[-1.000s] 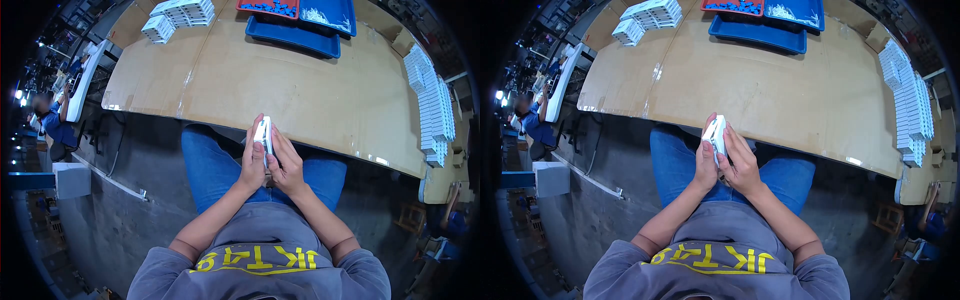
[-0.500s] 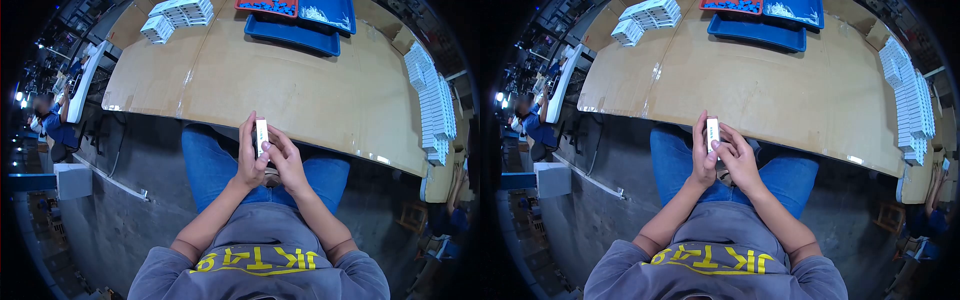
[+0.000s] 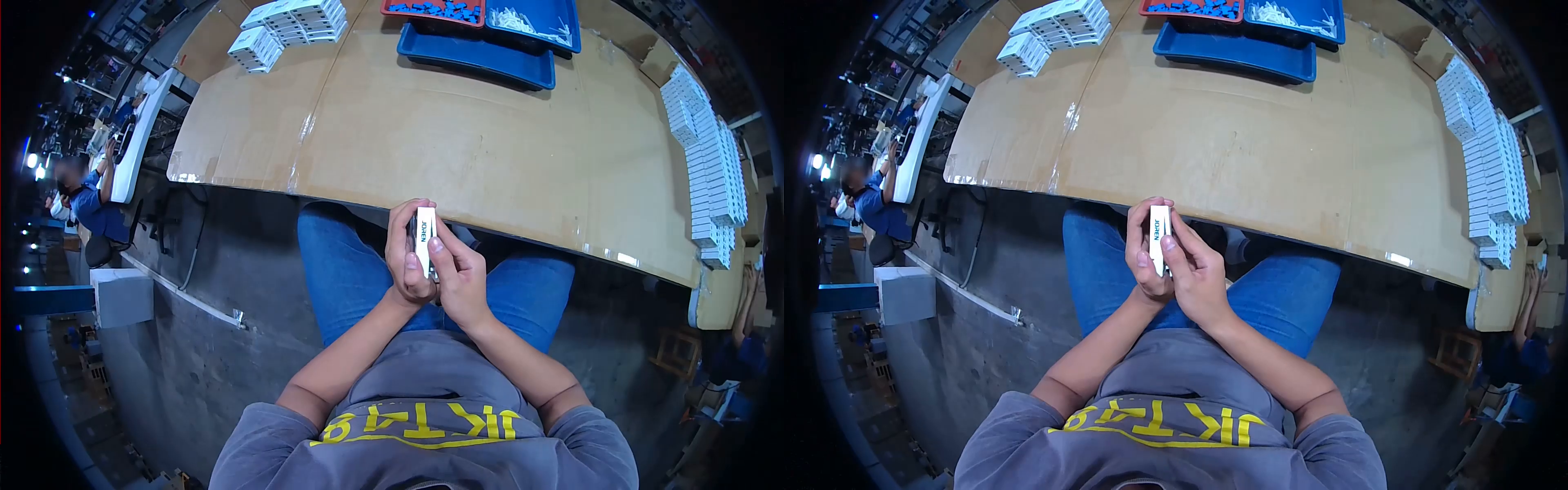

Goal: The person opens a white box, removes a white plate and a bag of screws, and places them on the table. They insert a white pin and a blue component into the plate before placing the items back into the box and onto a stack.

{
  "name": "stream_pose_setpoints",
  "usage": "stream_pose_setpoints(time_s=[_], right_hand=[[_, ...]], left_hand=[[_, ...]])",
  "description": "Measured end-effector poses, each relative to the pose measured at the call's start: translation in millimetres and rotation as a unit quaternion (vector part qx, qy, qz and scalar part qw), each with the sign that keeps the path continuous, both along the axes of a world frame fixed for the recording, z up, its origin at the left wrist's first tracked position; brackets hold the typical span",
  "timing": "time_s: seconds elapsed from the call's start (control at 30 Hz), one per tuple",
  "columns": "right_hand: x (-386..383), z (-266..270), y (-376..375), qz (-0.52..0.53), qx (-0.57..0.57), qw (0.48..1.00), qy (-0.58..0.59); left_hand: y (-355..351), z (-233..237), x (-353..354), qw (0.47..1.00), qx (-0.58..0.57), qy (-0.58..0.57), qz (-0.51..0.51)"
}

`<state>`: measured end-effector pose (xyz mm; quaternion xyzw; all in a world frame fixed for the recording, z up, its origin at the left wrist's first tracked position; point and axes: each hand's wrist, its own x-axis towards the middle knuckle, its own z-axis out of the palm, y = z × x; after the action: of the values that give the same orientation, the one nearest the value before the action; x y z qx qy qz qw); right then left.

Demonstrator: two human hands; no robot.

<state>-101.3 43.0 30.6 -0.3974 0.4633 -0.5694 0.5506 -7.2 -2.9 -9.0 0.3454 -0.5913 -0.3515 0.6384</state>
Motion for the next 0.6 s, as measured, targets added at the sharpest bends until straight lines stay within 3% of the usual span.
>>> stream_pose_setpoints(time_s=[0.3,0.5,0.6], right_hand=[[-0.7,-2.7,1.9,0.006,-0.028,0.999,0.036],[-6.6,1.6,-8.2,0.006,0.012,1.000,0.010],[-18.9,-0.1,-14.8,0.019,0.047,0.998,-0.030]], left_hand=[[6.0,-0.3,-3.3,0.995,0.040,0.089,-0.024],[-0.7,-1.9,2.3,0.997,0.060,-0.013,-0.049],[-8.0,-4.4,9.8,0.984,-0.040,-0.171,-0.024]])
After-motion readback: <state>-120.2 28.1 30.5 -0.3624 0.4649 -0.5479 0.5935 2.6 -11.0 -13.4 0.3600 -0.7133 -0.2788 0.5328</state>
